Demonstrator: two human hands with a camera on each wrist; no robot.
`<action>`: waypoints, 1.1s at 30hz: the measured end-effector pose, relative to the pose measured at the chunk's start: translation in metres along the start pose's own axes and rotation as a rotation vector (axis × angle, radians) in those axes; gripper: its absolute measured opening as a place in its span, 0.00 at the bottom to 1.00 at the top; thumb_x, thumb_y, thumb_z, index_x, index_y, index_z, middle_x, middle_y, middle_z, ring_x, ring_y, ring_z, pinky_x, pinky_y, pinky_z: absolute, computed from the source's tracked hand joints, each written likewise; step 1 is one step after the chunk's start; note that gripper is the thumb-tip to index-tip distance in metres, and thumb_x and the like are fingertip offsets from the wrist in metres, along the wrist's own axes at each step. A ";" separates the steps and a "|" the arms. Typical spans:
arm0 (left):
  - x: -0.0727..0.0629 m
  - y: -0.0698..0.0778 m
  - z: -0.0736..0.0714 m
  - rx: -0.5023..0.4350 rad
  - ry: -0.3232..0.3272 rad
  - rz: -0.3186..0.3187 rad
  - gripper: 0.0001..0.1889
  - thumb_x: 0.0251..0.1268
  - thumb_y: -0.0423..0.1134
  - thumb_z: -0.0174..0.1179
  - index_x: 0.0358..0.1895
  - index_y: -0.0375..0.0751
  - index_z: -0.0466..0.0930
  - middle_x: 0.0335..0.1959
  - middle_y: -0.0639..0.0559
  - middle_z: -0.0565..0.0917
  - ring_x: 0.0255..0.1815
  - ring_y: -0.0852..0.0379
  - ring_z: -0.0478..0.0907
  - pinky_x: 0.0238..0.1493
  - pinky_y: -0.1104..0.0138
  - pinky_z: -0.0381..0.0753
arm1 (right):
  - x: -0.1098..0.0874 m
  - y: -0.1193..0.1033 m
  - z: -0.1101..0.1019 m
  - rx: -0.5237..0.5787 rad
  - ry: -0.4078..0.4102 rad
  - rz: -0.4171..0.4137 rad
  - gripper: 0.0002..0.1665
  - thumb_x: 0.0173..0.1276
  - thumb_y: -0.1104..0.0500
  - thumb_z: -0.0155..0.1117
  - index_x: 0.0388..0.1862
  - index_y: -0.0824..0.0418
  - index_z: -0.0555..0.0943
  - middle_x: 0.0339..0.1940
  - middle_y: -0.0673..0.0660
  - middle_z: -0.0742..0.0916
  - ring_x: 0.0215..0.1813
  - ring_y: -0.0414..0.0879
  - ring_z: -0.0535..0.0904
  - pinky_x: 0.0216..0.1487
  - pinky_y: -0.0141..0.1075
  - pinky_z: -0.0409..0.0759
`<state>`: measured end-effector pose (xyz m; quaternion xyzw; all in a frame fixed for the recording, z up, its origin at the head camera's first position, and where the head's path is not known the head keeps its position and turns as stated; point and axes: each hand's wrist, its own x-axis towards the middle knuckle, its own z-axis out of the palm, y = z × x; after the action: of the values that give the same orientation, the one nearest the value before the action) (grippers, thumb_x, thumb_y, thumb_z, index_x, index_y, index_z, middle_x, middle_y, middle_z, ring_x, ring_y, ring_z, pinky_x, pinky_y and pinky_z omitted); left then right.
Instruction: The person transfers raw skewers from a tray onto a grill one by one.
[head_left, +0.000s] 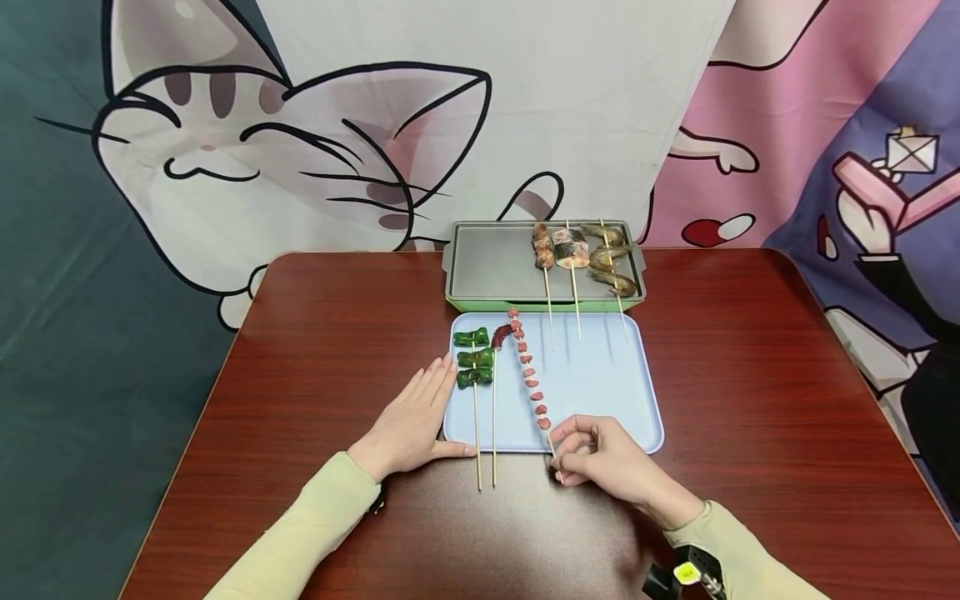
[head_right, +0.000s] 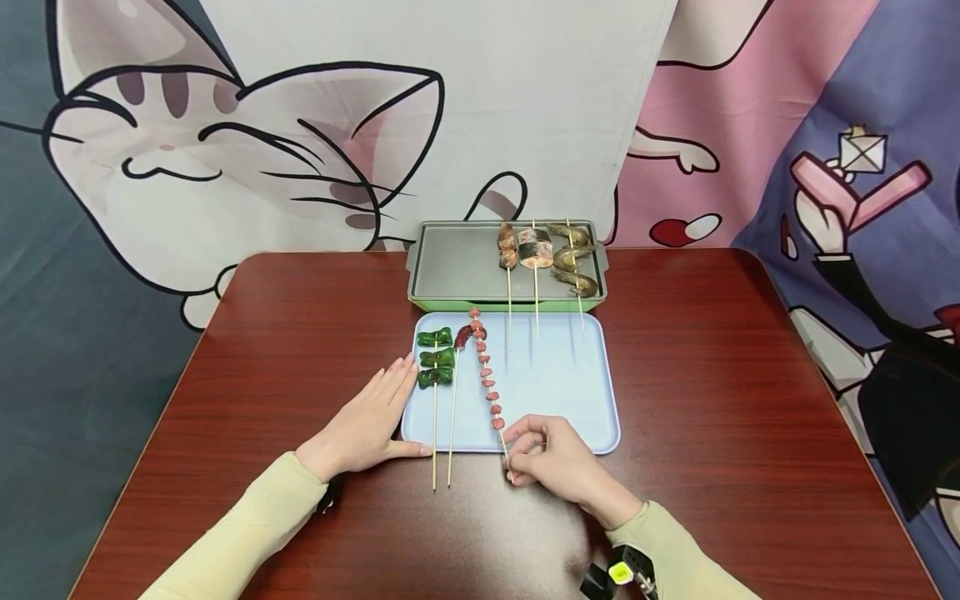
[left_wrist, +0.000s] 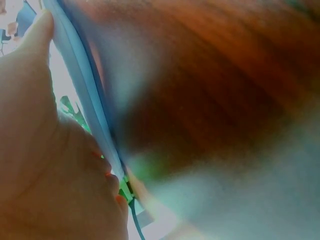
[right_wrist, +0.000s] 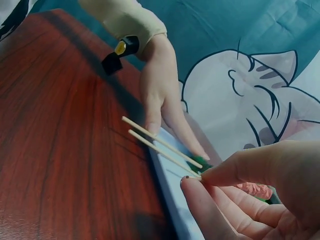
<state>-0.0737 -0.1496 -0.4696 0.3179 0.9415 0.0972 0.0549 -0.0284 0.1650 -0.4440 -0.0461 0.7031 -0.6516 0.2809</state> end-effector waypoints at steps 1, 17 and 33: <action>0.000 0.000 0.000 0.004 -0.003 -0.001 0.61 0.61 0.74 0.59 0.78 0.24 0.50 0.81 0.32 0.49 0.81 0.39 0.46 0.78 0.51 0.48 | 0.000 -0.001 0.000 -0.007 -0.003 -0.006 0.17 0.60 0.75 0.60 0.50 0.81 0.75 0.31 0.65 0.86 0.32 0.48 0.85 0.35 0.39 0.88; -0.001 -0.004 0.008 -0.017 0.052 0.025 0.62 0.60 0.76 0.57 0.78 0.23 0.51 0.80 0.31 0.50 0.80 0.38 0.48 0.78 0.49 0.50 | 0.009 -0.032 0.000 -0.089 -0.003 -0.098 0.18 0.62 0.75 0.58 0.51 0.82 0.76 0.31 0.63 0.86 0.32 0.48 0.86 0.37 0.45 0.88; -0.002 -0.001 0.003 -0.015 0.024 0.007 0.61 0.61 0.73 0.60 0.78 0.23 0.50 0.80 0.31 0.49 0.81 0.38 0.47 0.78 0.50 0.50 | 0.037 -0.077 -0.020 -0.100 0.123 -0.162 0.18 0.64 0.75 0.62 0.54 0.78 0.78 0.34 0.66 0.86 0.33 0.47 0.87 0.42 0.47 0.88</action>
<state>-0.0724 -0.1508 -0.4728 0.3194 0.9403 0.1084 0.0459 -0.0912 0.1553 -0.3837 -0.0765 0.7445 -0.6380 0.1812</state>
